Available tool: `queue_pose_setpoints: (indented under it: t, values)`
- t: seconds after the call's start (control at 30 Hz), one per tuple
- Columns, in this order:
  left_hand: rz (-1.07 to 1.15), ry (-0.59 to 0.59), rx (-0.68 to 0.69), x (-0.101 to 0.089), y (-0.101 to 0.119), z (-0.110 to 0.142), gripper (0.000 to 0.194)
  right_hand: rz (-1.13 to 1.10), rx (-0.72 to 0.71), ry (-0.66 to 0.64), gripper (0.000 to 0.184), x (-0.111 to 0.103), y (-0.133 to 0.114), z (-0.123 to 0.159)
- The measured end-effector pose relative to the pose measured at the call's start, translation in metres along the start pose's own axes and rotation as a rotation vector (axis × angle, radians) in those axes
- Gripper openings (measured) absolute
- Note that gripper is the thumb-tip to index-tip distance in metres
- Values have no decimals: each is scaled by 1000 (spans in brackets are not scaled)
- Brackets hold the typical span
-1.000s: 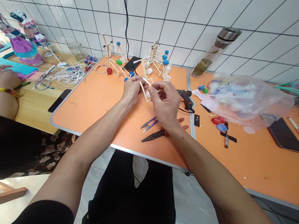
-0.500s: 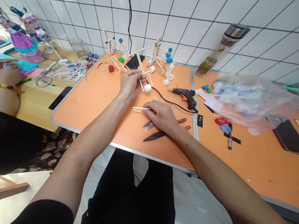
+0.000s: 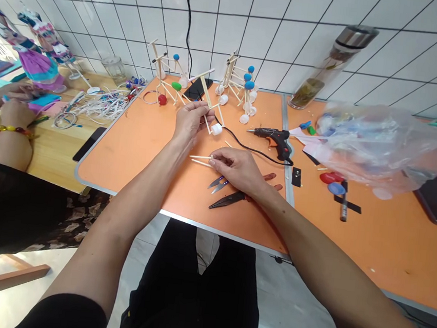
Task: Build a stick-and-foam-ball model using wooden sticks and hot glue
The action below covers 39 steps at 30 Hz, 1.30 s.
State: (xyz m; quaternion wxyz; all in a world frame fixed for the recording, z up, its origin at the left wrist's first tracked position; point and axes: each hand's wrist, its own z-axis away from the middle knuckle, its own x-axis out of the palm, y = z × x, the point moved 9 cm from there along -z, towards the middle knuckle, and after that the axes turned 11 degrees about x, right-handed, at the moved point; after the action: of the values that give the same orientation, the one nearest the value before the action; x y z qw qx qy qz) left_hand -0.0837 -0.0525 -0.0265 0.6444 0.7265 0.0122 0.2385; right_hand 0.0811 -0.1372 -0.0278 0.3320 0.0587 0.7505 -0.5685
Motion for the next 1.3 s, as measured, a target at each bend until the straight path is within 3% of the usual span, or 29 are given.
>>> queue_pose_setpoints:
  t: [0.27,0.47,0.8,1.3]
  values:
    - [-29,-58,22,10,-1,8,10,-229,14,419,18,-62,2,0]
    - [-92,-102,22,19,-5,15,10,-154,-17,636,23,-86,7,-2]
    - [-93,-153,44,26,-8,20,10,43,-51,687,14,-81,5,-9]
    - [-89,-152,44,28,-6,23,14,23,-50,680,12,-78,5,-13]
